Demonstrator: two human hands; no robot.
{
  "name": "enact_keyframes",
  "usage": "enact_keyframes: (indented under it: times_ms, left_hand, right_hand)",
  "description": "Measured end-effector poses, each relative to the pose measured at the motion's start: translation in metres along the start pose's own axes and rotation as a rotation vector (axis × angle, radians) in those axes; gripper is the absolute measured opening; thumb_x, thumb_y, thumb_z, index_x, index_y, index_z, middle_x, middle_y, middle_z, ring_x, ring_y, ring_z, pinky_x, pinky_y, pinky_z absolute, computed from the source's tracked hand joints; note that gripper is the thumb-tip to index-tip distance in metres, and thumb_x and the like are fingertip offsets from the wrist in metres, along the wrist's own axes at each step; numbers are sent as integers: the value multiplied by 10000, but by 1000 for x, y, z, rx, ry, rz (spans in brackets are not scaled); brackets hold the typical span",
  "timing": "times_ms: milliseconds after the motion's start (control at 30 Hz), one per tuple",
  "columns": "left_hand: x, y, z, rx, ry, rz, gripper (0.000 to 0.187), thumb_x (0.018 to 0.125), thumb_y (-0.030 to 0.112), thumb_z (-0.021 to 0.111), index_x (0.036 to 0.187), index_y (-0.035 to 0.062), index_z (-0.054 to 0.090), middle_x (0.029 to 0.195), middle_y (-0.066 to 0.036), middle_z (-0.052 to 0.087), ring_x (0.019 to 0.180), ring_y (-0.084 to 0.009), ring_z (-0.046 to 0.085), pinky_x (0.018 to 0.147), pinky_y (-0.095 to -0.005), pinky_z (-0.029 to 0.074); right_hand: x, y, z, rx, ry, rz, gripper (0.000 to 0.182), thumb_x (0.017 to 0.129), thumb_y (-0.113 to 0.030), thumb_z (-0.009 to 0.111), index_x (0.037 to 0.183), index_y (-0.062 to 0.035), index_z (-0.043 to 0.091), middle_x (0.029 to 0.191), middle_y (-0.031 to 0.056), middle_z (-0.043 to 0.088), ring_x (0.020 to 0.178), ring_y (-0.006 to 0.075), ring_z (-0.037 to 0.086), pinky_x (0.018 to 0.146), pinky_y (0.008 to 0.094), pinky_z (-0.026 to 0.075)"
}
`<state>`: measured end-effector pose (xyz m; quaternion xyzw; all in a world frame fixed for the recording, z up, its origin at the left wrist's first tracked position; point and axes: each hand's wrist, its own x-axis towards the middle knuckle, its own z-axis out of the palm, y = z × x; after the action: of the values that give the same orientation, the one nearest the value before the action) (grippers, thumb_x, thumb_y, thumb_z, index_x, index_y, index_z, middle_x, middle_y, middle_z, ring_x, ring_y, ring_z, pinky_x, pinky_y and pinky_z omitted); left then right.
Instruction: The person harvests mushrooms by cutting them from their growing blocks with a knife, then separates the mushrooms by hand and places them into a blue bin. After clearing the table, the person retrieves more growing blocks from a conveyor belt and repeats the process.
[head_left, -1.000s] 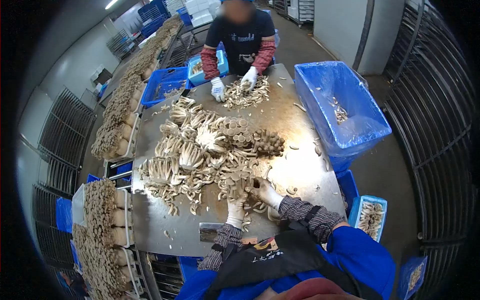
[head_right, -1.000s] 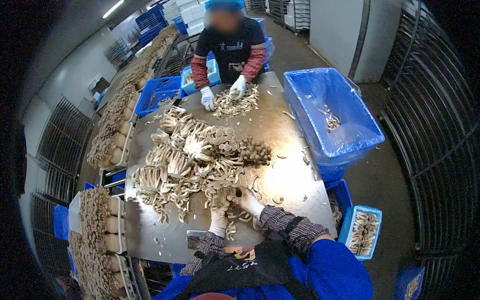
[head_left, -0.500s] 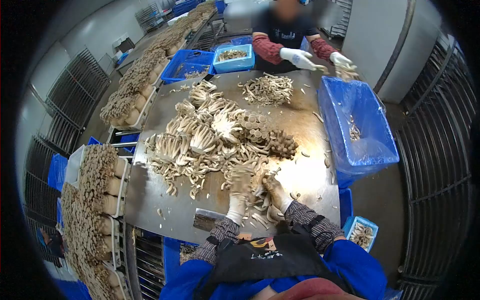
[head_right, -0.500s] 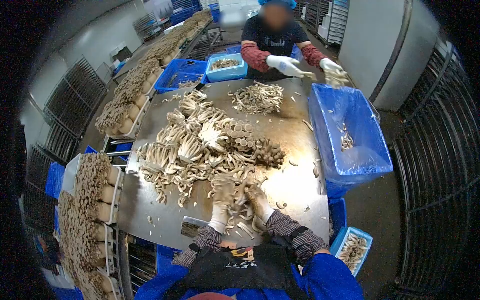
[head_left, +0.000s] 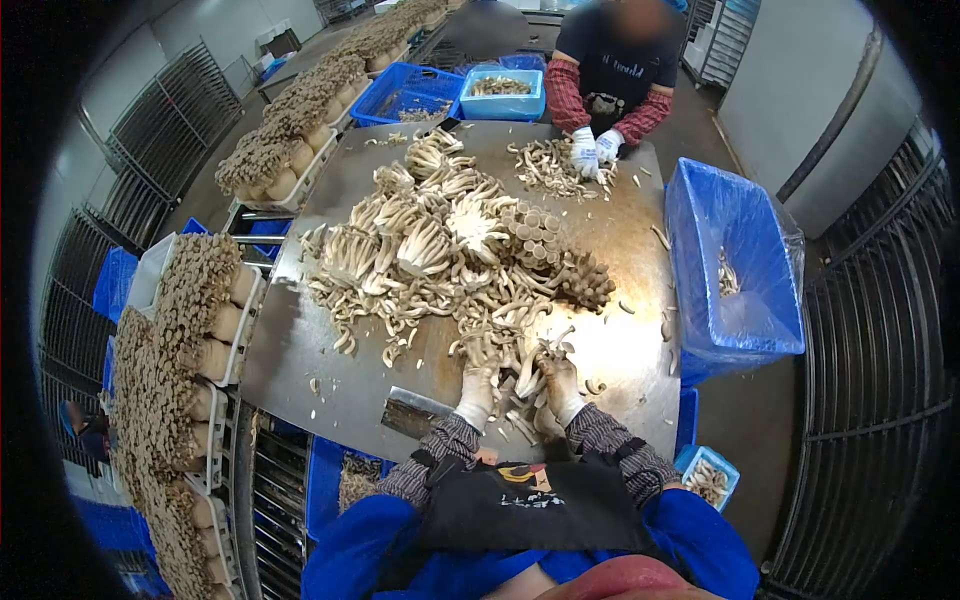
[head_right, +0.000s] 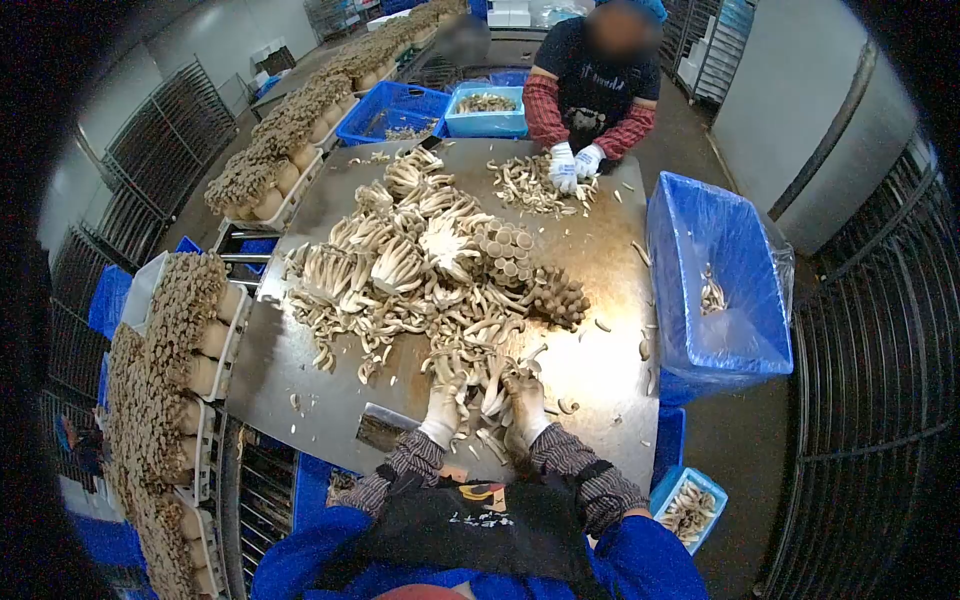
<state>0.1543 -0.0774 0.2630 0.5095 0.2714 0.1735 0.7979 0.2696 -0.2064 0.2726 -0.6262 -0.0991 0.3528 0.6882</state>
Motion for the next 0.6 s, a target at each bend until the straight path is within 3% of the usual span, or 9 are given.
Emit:
enact_keyframes:
  times_ms: [133,233,333,367,400,433,500,567,600]
  left_hand:
    - [1,-8,-6,118,-188,-80,652,883,66,653,1434,-20,317,1290,-100,599,1114,-146,585,929,-262,466]
    - [13,-6,-18,267,-212,-18,630,868,25,661,1429,4,375,1331,-80,578,1139,-151,587,943,-251,470]
    - [5,11,-18,197,-116,-32,532,888,56,617,1385,44,429,1221,-93,595,1004,-175,610,777,-334,533]
    - [1,22,-10,179,-72,-73,501,894,66,602,1370,58,447,1184,-97,601,959,-183,618,721,-361,554]
    - [-9,35,6,42,60,-245,470,887,56,606,1333,54,458,1134,-105,596,917,-187,612,715,-370,556]
    - [-16,49,16,76,26,-220,465,877,65,626,1308,52,451,1117,-112,583,922,-181,603,728,-359,552]
    - [-1,7,3,106,-19,-7,409,878,66,614,1265,23,487,1118,-145,598,913,-230,631,734,-380,572]
    - [5,-25,-12,-34,23,116,359,879,67,602,1222,-6,522,1118,-178,612,905,-279,658,741,-401,593]
    - [5,-5,-4,-302,77,-90,363,876,54,578,1227,-6,512,1143,-183,603,912,-305,666,715,-424,606]
  right_hand:
    - [-8,2,16,182,-12,124,238,922,-226,653,1074,-46,618,797,-10,614,641,69,517,571,242,427]
    - [5,3,-2,250,-28,176,122,888,-110,649,977,-32,674,847,29,639,780,161,597,699,283,489]
    - [-4,-14,-9,431,-90,330,303,861,-66,622,1163,-41,626,1152,110,621,1022,213,603,865,334,509]
    - [-4,2,-15,-299,-352,-145,330,858,-58,624,1187,-42,610,1201,124,595,1060,214,589,882,347,504]
    - [-5,19,-20,-955,-249,-728,359,855,-50,626,1212,-42,593,1250,138,569,1098,215,575,898,359,499]
    - [2,24,-15,-325,-197,-195,340,853,-39,634,1191,-31,602,1187,146,606,1060,202,594,891,335,500]
    - [0,-8,-4,296,-124,326,252,873,-53,633,1120,-4,627,1078,140,662,980,180,623,855,295,507]
    - [-1,-7,-5,-16,-88,91,170,946,-132,591,970,21,663,948,93,690,854,138,644,733,270,523]
    - [-2,-10,-5,157,-102,195,171,944,-145,592,981,9,659,864,83,677,750,146,636,640,265,513]
